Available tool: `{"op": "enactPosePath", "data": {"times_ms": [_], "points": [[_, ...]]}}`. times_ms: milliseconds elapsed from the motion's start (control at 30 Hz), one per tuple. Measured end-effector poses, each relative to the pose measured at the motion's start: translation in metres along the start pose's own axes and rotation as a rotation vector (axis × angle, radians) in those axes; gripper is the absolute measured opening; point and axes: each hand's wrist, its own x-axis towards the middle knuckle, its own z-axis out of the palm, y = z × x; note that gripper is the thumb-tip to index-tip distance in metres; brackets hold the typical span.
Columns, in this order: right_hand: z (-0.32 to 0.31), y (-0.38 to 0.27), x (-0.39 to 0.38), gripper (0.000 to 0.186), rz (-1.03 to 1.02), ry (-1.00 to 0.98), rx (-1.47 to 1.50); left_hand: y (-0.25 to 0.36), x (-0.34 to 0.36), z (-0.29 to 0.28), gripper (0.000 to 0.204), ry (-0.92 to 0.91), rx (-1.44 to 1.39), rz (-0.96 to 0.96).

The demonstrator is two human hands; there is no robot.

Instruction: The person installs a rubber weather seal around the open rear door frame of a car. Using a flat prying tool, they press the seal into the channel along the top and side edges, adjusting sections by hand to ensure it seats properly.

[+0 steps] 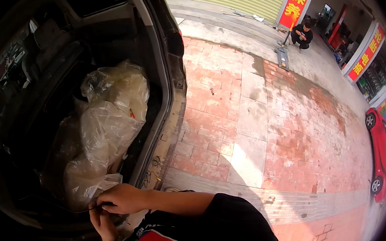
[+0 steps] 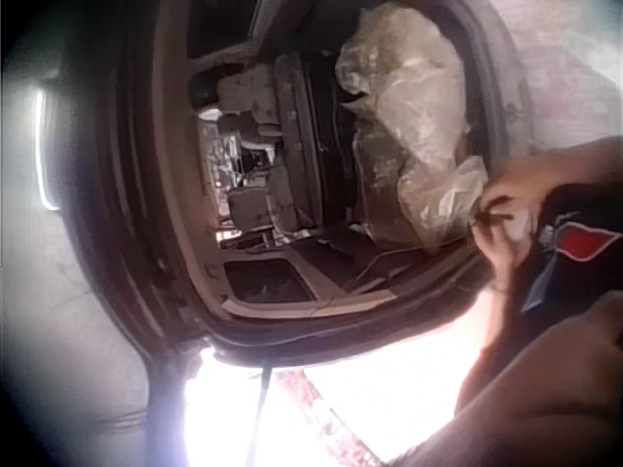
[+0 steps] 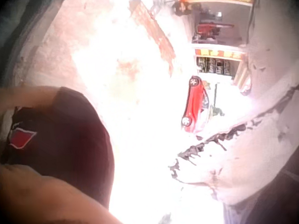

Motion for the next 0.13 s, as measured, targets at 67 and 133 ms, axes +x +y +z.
{"op": "enactPosePath", "data": {"times_ms": [67, 133], "points": [[0.023, -0.003, -0.025, 0.028, 0.028, 0.134, -0.018, -0.004, -0.008, -0.009, 0.047, -0.114, 0.02, 0.126], [0.037, -0.005, -0.051, 0.033, 0.294, 0.048, -0.006, 0.005, -0.021, -0.009, 0.051, -0.167, 0.012, 0.189]]}}
